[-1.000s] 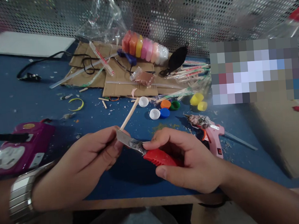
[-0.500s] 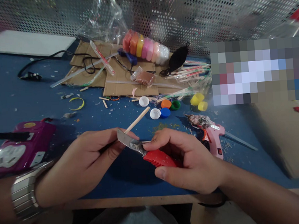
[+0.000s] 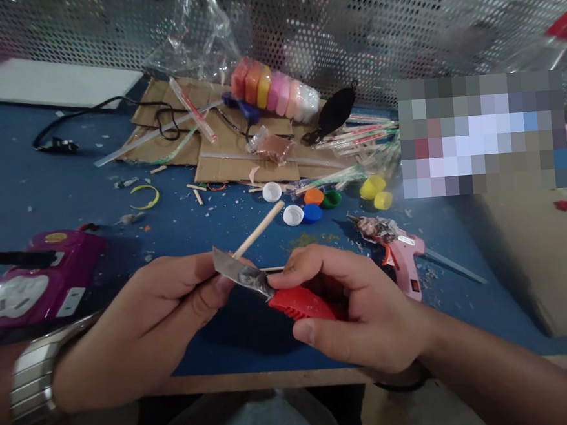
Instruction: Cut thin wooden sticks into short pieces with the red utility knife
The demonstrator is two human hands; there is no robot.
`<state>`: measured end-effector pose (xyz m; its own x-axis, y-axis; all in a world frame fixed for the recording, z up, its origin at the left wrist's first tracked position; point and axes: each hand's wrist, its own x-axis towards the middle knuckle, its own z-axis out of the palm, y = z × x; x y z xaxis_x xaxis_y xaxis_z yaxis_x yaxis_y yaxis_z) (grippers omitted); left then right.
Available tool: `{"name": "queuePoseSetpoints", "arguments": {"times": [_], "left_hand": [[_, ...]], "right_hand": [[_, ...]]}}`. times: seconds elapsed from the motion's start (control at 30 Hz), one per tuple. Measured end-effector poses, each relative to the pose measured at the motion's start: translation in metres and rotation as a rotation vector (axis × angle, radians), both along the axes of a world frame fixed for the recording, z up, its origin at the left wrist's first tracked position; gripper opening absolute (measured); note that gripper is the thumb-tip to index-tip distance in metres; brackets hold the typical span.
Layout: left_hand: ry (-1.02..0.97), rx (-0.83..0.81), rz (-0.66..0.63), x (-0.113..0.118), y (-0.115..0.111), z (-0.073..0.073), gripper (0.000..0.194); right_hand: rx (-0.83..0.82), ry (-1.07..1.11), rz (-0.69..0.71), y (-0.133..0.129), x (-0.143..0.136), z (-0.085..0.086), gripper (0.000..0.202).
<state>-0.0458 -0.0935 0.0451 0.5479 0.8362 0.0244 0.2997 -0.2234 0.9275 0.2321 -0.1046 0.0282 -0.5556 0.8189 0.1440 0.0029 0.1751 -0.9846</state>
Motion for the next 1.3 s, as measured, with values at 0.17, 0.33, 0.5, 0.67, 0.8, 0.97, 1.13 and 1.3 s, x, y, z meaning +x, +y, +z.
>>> {"name": "queuePoseSetpoints", "arguments": {"times": [0.17,0.33,0.5,0.67,0.8,0.97,1.13,1.3], "left_hand": [[-0.034,-0.043,0.018,-0.001,-0.002,0.004,0.036],[-0.066,-0.176,0.054,-0.002,-0.005,0.002,0.039],[-0.121,-0.224,0.106,-0.004,-0.008,-0.001,0.041],[-0.239,-0.167,0.262,-0.004,-0.006,0.0,0.044],[-0.129,-0.164,0.213,-0.002,-0.002,-0.002,0.044],[-0.164,-0.242,0.196,-0.002,0.0,-0.009,0.043],[-0.21,-0.289,0.186,-0.001,0.0,-0.013,0.042],[-0.184,-0.297,0.18,0.0,-0.002,-0.013,0.045]], "right_hand": [[0.011,0.01,0.018,0.004,0.002,0.002,0.034],[0.005,0.012,-0.002,0.006,0.004,0.005,0.036],[0.023,-0.005,-0.023,0.007,0.006,0.004,0.039],[0.013,0.014,-0.085,0.009,0.006,0.0,0.029],[0.021,0.064,-0.086,0.006,0.004,-0.001,0.026],[0.06,0.049,-0.049,0.005,0.003,-0.007,0.036],[0.066,0.015,-0.042,0.006,0.003,-0.008,0.042],[0.06,0.026,-0.019,0.006,0.002,-0.006,0.043]]}}
